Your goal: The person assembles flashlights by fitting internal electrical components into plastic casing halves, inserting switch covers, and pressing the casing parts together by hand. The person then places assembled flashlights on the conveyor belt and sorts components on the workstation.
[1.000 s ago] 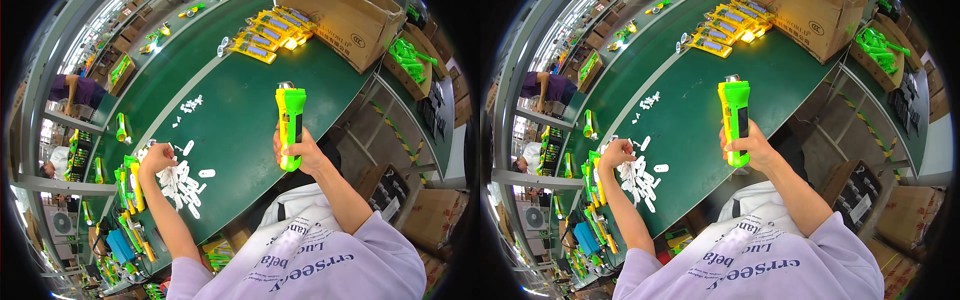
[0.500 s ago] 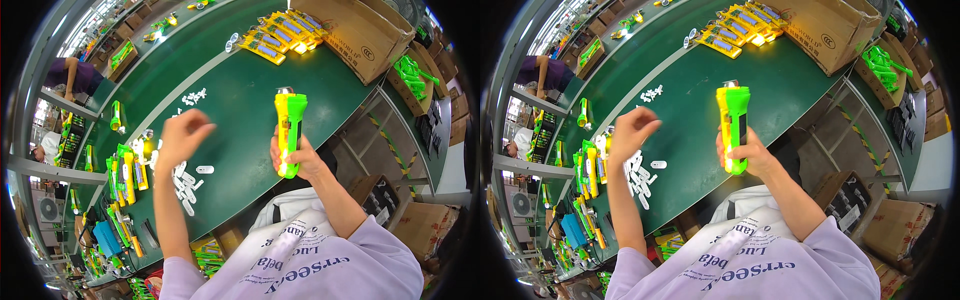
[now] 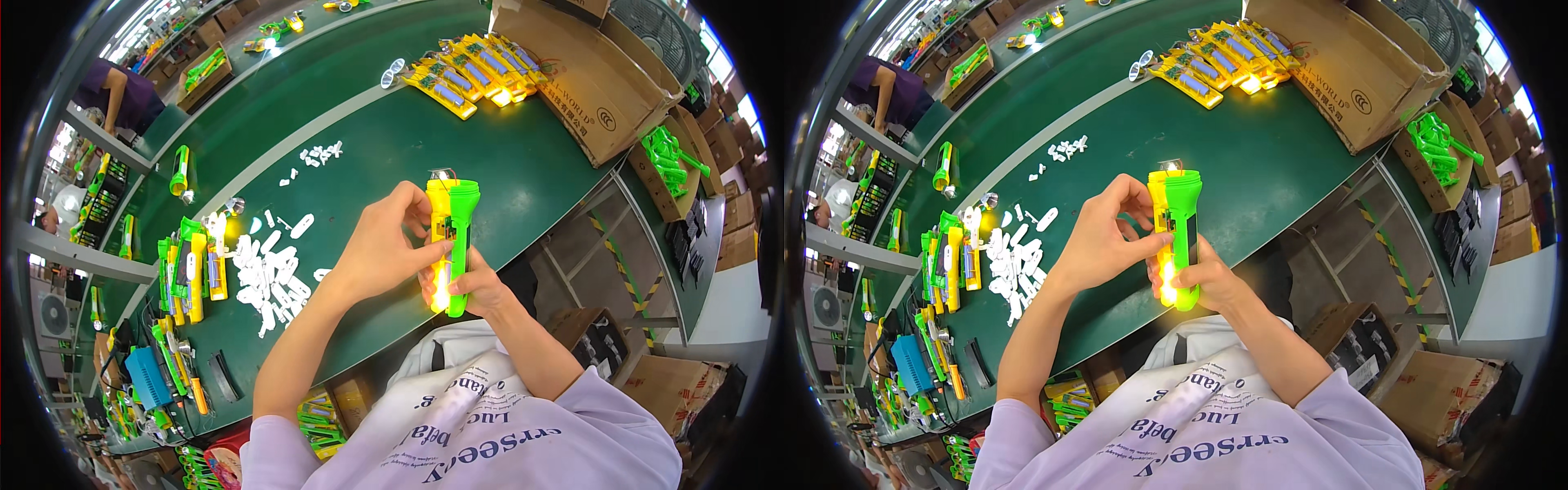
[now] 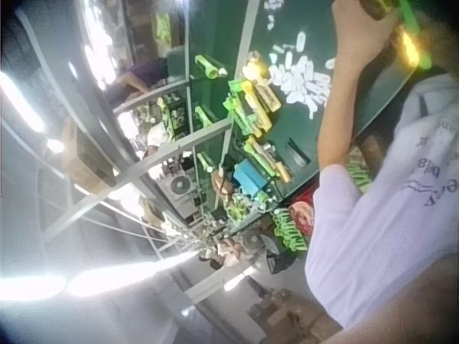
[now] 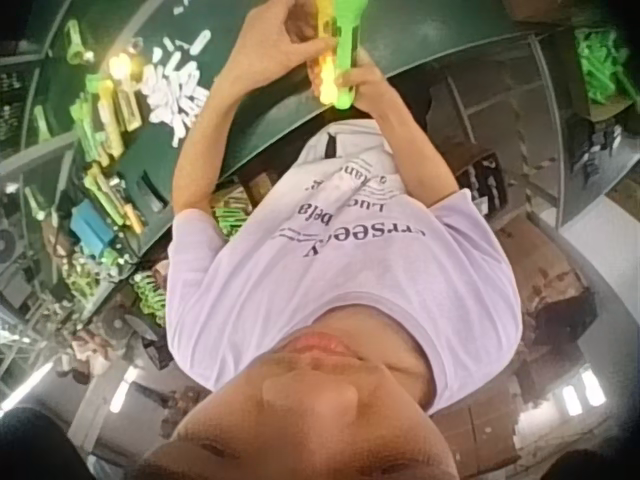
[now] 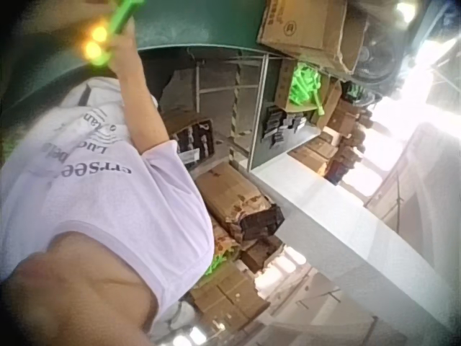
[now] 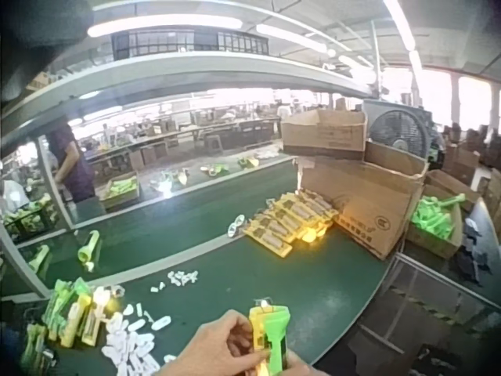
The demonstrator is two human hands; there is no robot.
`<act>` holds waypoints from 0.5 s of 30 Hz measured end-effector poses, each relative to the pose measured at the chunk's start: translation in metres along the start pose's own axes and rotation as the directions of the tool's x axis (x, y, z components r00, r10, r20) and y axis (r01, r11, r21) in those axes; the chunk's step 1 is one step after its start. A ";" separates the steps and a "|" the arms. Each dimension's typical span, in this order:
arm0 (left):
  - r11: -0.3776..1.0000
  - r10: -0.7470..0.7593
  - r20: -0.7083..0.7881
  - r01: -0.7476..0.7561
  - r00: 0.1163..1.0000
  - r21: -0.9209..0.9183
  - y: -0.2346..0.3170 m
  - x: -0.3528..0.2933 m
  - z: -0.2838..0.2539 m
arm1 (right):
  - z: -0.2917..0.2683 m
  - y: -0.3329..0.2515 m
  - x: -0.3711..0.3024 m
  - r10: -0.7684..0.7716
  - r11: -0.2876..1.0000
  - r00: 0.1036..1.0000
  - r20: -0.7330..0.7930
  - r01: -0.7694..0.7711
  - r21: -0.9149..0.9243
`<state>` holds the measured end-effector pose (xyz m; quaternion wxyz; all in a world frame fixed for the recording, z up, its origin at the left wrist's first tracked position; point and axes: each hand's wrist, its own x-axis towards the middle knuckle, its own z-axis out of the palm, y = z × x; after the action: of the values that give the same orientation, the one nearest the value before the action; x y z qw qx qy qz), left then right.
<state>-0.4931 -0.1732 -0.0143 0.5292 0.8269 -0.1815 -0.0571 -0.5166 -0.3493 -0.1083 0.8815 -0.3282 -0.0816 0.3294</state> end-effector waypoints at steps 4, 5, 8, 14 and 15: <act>0.999 0.050 0.017 -0.050 0.999 0.009 -0.004 -0.001 -0.001 | 0.001 0.001 0.000 0.001 1.000 1.000 0.005 -0.001 0.026; 0.997 0.058 0.000 -0.058 0.998 0.048 -0.005 -0.001 0.000 | 0.001 0.000 0.000 0.009 1.000 1.000 0.007 -0.009 0.014; 0.995 0.050 -0.049 -0.046 0.998 0.089 -0.007 -0.002 0.008 | 0.000 0.003 0.001 0.008 1.000 0.999 -0.038 -0.008 -0.014; 0.967 0.089 -0.166 -0.045 0.982 0.250 -0.010 -0.010 0.022 | 0.001 0.004 0.002 0.003 1.000 0.999 -0.046 -0.003 -0.014; 0.947 0.125 -0.190 -0.060 0.974 0.314 -0.011 -0.011 0.022 | 0.000 0.005 0.003 0.005 1.000 0.999 -0.042 -0.005 -0.006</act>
<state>-0.5068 -0.1841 -0.0351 0.4126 0.8909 -0.1708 0.0832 -0.5175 -0.3444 -0.1115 0.8813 -0.3378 -0.0631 0.3245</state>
